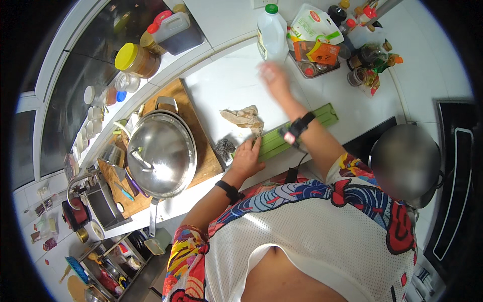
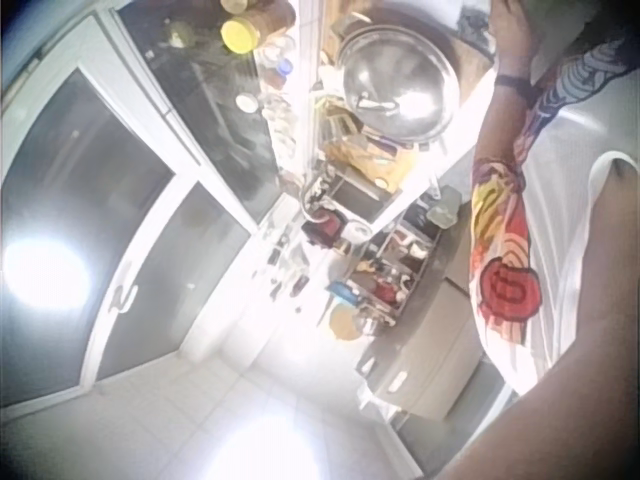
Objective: The person cleans a kitchen countertop and backsplash. They first move several bottles and containers aside, then wipe the surfaces with a cloth and a steel wool pad, rinsing the pad at the sink. The person returns the items to the counter and continues wiping the countertop and wall area.
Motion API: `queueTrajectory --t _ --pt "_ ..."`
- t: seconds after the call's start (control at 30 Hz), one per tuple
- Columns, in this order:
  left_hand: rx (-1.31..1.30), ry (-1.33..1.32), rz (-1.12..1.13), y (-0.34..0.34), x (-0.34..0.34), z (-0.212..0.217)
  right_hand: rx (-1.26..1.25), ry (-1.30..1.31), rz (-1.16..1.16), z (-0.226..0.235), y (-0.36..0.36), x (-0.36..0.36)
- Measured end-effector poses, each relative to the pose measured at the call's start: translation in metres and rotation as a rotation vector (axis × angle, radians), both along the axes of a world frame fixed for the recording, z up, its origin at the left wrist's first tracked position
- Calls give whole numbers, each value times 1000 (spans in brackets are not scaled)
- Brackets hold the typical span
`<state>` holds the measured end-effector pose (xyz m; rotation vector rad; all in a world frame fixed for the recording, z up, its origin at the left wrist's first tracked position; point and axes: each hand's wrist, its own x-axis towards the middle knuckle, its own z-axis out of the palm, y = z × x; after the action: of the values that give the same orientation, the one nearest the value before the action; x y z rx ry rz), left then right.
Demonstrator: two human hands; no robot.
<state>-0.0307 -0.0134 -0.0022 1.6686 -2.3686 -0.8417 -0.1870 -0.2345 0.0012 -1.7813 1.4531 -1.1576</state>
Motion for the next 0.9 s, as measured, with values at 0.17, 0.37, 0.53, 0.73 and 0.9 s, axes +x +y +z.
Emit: queueTrajectory --t 0.17,0.37,0.53,0.73,0.9 --pt "16 121 27 -13 -2 31 30 111 -249 20 -110 -43" --pt "-129 77 57 -38 21 61 311 -333 78 28 -126 -37" --pt "-209 -7 80 -74 45 61 349 -713 200 86 -114 -55" --pt "-187 -82 -23 -108 83 79 66 -680 266 178 -61 -113" --pt "-313 -226 25 -144 124 105 137 -745 305 200 -21 -166"
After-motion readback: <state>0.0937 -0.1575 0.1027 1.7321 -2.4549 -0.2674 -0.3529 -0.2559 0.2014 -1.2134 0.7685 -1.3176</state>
